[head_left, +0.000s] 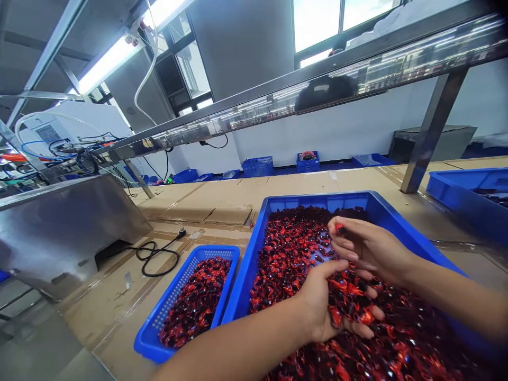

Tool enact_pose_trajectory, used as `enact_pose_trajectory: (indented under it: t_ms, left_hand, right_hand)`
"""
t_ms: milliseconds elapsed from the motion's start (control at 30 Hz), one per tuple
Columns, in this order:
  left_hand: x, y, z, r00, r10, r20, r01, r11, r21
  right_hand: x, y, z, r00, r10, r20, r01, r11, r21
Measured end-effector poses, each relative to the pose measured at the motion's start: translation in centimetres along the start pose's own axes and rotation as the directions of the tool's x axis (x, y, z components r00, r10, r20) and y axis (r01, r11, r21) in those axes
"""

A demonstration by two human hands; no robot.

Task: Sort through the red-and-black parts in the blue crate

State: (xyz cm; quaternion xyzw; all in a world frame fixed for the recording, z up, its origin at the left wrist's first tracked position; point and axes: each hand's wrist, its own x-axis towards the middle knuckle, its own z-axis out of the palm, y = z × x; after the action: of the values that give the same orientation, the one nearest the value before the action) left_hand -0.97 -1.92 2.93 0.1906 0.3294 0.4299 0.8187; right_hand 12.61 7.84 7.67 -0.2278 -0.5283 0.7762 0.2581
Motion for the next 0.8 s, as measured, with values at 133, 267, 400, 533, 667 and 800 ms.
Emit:
enact_pose_trajectory:
  t_ms: [133,267,400,533,667,800]
  left_hand:
    - [-0.7,0.3,0.6,1.000,0.007,-0.016,-0.008,1.000,-0.025]
    - [-1.1,0.5,1.0,0.999,0.012,-0.031,-0.013,0.998,-0.059]
    - [-1.2,0.6,1.1,0.998,0.028,-0.049,-0.032,0.996,-0.084]
    - [-1.3,0.9,1.2,0.997,0.042,-0.067,-0.049,0.993,-0.110]
    - [-1.6,1.4,1.6,0.997,0.023,-0.075,-0.033,0.990,-0.137]
    - [-2.2,1.8,2.0,0.998,0.023,-0.063,-0.032,0.989,-0.144]
  right_hand:
    - [0.0,-0.3,-0.2,0.997,-0.047,0.057,0.047,0.999,0.000]
    - [-0.1,-0.6,-0.2,0.993,-0.088,0.073,0.089,0.996,-0.018]
    - [-0.1,-0.8,-0.3,0.993,-0.107,0.040,0.109,0.992,-0.065]
    - [0.0,-0.8,-0.5,0.994,-0.108,0.013,0.109,0.990,-0.087]
    - [0.3,-1.4,-1.4,0.986,-0.121,-0.112,0.126,0.991,0.040]
    - [0.7,-2.1,-2.2,0.998,0.008,-0.065,0.002,0.990,0.141]
